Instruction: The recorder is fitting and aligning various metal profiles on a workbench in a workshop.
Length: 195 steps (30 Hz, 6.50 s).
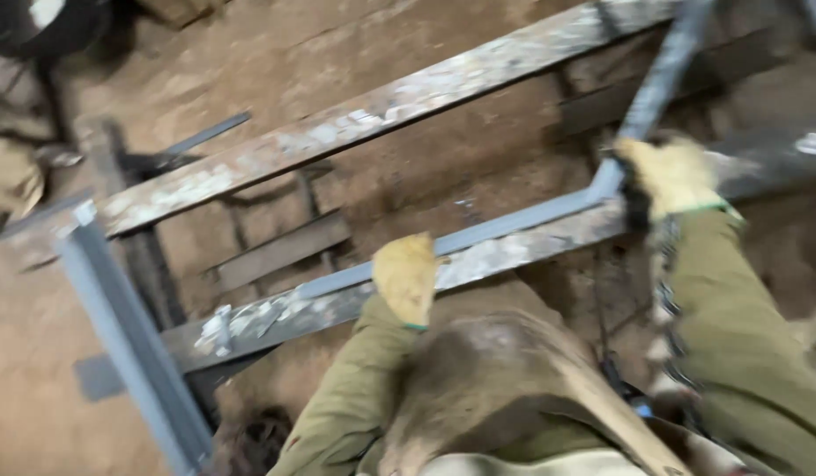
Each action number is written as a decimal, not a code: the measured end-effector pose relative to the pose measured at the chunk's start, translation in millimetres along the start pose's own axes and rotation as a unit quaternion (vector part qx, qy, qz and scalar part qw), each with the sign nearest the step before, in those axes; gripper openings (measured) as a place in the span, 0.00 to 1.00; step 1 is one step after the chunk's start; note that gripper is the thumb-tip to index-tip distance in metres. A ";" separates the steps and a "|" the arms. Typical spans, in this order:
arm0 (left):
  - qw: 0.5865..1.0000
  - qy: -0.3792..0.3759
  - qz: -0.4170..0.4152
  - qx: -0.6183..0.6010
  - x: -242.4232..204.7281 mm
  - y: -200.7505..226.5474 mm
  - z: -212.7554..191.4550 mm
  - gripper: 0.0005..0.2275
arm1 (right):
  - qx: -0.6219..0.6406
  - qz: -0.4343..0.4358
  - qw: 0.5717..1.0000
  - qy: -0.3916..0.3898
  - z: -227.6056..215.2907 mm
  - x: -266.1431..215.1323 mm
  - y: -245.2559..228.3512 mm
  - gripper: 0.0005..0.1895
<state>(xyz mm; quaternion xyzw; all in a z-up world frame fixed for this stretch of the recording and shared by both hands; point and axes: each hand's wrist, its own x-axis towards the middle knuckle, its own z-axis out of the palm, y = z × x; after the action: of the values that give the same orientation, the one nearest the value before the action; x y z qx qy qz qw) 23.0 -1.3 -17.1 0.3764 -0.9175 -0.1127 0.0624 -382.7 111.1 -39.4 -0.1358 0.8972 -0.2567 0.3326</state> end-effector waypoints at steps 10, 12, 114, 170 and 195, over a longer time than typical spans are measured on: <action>0.999 0.024 -0.026 -0.040 2.8 -9.1 2.7 0.04 | -0.423 -0.497 0.758 0.004 102.5 -144.9 -78.0 0.49; 0.998 0.029 -0.027 -0.048 0.0 -6.2 -2.7 0.04 | -0.447 -0.535 0.717 -0.026 118.0 -151.0 -81.7 0.49; 0.985 -0.156 0.045 0.062 26.0 9.2 -17.1 0.22 | 0.321 0.111 0.933 -0.121 17.6 61.9 3.5 0.12; 0.630 -0.035 -0.310 -0.711 -93.6 -18.0 28.7 0.21 | -0.408 -0.678 0.609 -0.063 161.7 15.9 -254.9 0.63; 0.576 -0.001 -0.426 -0.697 -127.4 4.0 -5.8 0.16 | -0.481 -0.501 0.712 -0.105 122.4 18.0 -249.3 0.57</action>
<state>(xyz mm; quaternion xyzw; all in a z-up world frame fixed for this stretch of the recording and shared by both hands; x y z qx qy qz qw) 111.8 90.3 -14.2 0.5645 -0.2896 -0.7315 0.2498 -296.3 -149.0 9.3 -0.7331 0.6591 0.0966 0.1371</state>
